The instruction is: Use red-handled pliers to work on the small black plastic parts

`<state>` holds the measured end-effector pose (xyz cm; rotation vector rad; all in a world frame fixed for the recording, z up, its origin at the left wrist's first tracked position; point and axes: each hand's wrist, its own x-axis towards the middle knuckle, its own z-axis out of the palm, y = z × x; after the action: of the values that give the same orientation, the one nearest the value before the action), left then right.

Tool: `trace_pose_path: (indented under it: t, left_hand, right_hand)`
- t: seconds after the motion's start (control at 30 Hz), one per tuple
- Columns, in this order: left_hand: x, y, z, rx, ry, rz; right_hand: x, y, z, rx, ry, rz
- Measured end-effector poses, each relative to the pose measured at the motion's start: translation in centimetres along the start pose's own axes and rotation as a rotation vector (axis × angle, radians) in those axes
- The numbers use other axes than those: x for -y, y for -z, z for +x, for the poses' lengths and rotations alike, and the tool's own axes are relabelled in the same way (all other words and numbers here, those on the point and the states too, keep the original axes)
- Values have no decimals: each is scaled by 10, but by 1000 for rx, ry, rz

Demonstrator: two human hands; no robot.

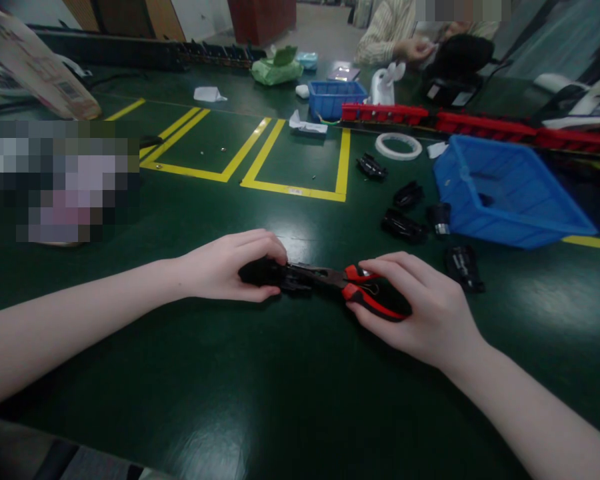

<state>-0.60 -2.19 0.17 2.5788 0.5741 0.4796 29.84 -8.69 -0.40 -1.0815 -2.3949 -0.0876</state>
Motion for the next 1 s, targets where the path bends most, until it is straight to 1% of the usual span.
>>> trace_pose_path:
  t: [0.3,0.4,0.47,0.57,0.73,0.8,0.9,1.0]
  left_hand:
    - [0,-2,0,-22,-20,26]
    - [0,-2,-2,-45,-46,62]
    - [0,-3,-2,-51,-67,90]
    - [0,-2,-3,-51,-62,90]
    - [0,-1,-1,-51,-13,34]
    - [1,-1,0,-41,-2,17]
    - [2,-1,0,-31,1,0]
    - [3,-2,0,-47,-14,-15]
  right_hand:
    - [2,3,0,5,43,-45]
    - [3,3,-1,-7,89,-88]
    - [4,2,-1,-13,92,-95]
    - [4,0,-2,18,36,-31]
    - [1,-2,-3,84,-131,150]
    - [0,-2,-3,112,-177,203]
    - [0,-3,-2,128,-202,229]
    - [0,-3,-3,123,-194,210]
